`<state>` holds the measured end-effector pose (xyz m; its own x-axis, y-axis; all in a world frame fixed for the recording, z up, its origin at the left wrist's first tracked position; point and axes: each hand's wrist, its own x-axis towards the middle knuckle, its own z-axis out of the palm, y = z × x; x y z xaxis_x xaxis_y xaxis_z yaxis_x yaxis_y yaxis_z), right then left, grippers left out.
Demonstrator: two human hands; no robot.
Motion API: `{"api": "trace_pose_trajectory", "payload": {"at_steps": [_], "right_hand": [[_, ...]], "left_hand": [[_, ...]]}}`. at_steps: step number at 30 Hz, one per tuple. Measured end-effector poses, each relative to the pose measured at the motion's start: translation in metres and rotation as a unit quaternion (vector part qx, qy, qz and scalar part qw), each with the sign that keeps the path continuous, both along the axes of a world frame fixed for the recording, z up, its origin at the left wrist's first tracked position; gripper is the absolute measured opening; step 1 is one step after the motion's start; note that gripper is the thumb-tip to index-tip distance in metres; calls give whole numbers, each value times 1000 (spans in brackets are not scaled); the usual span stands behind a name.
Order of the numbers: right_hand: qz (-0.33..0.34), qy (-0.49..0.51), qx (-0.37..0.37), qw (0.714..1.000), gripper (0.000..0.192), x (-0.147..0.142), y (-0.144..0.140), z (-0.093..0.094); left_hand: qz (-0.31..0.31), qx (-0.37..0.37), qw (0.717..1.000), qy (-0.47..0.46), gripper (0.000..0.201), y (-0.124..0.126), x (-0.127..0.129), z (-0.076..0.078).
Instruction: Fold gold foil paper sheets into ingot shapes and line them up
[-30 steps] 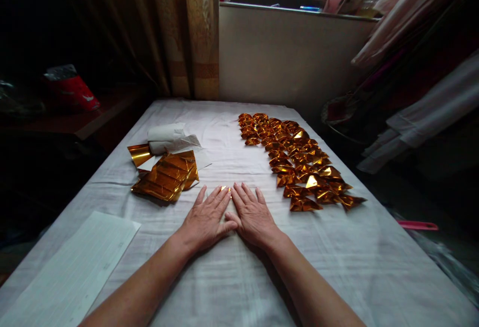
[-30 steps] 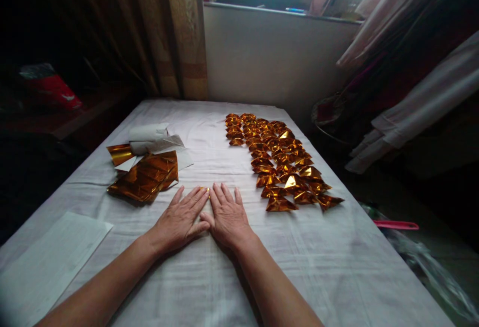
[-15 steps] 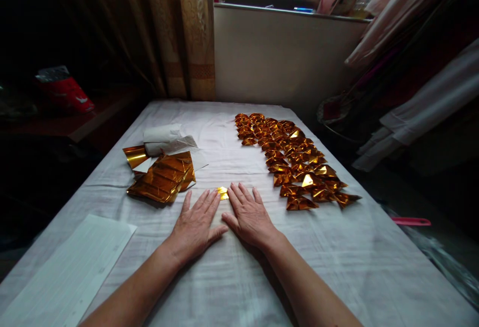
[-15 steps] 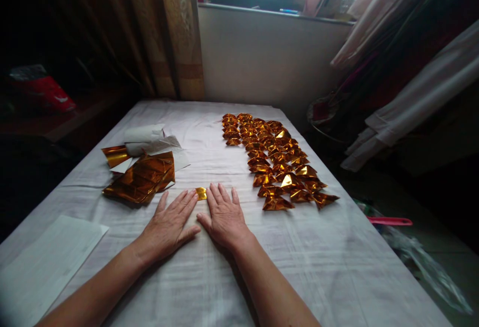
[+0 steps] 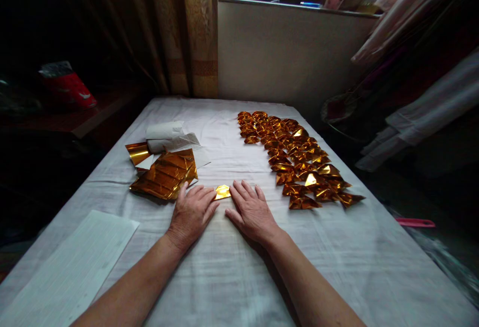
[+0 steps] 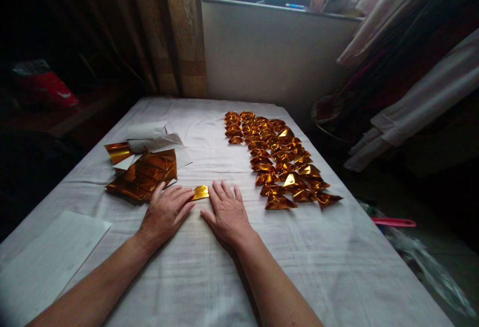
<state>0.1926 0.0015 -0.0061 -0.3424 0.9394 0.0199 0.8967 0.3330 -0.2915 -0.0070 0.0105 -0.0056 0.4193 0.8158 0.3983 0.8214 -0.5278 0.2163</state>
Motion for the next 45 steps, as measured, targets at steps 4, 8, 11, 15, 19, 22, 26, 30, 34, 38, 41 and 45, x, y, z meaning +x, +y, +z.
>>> {"api": "trace_pose_trajectory", "payload": {"at_steps": [4,8,11,15,19,22,26,30,34,38,41,45], "right_hand": [[7,40,38,998,47,4,3,0],[12,83,75,994,38,6,5,-4],[18,103,102,989,33,7,5,-9],[15,136,139,981,29,8,7,-14],[-6,162,160,974,25,9,9,-18],[-6,167,170,971,18,9,10,-21],[2,149,195,969,15,9,10,-22],[14,128,224,966,14,8,10,-20],[17,115,231,966,10,5,9,-16],[8,91,214,973,11,2,8,-15],[2,87,210,974,11,1,8,-15],[4,95,197,976,7,1,7,-12]], "left_hand": [[9,-9,999,-30,19,5,-4,-2],[23,-14,999,-28,23,7,-4,-7],[25,-25,999,-37,23,9,-5,-10],[29,-30,997,-60,18,10,-7,-12],[27,-27,997,-69,20,10,-8,-13],[19,-22,997,-65,18,10,-8,-12],[17,11,999,-47,19,7,-6,-8],[4,47,999,-21,22,4,-3,-5],[-30,54,998,-15,25,2,-2,-8],[-52,68,996,-1,32,2,-1,-10],[-70,61,996,7,32,0,1,-7],[-86,27,996,-24,23,-3,5,-1]]}}
